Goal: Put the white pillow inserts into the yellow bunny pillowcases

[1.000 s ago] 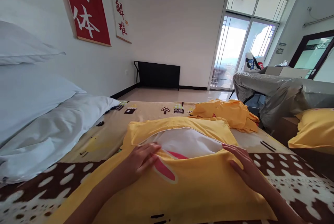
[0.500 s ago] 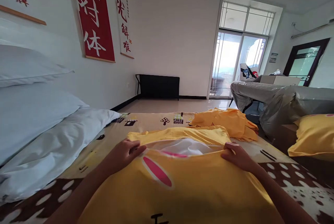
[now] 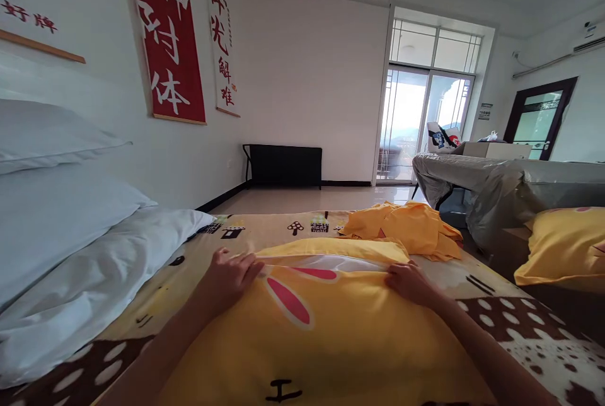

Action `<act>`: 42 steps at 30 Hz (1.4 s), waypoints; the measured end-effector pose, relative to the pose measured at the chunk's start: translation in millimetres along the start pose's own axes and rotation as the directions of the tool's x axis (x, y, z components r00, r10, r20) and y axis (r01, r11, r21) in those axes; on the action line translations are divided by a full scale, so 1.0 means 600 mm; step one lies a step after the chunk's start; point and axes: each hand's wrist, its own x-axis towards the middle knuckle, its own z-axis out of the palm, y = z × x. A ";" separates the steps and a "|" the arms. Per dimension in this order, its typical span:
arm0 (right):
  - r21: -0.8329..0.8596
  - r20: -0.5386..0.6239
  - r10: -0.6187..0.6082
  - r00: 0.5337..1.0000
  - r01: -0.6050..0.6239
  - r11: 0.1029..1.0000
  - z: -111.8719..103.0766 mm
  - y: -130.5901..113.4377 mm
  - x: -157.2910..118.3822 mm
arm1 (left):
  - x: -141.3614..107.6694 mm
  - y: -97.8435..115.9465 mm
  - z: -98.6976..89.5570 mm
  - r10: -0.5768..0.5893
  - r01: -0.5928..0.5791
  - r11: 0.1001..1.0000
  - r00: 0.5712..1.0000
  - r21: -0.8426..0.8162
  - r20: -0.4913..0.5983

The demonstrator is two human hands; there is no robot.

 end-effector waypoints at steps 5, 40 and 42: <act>0.033 0.076 -0.005 0.997 0.003 0.999 0.028 -0.007 -0.004 | -0.014 0.011 0.032 -0.035 0.063 0.992 0.971 -0.111 0.238; 0.315 -0.009 -0.078 0.997 0.077 0.946 0.020 -0.198 0.032 | 0.098 0.228 0.068 0.086 -0.084 0.994 0.996 -0.072 0.016; 0.301 0.009 -0.138 0.990 0.129 0.945 0.029 -0.210 0.039 | 0.114 0.228 0.075 0.098 -0.096 0.993 0.995 -0.063 0.029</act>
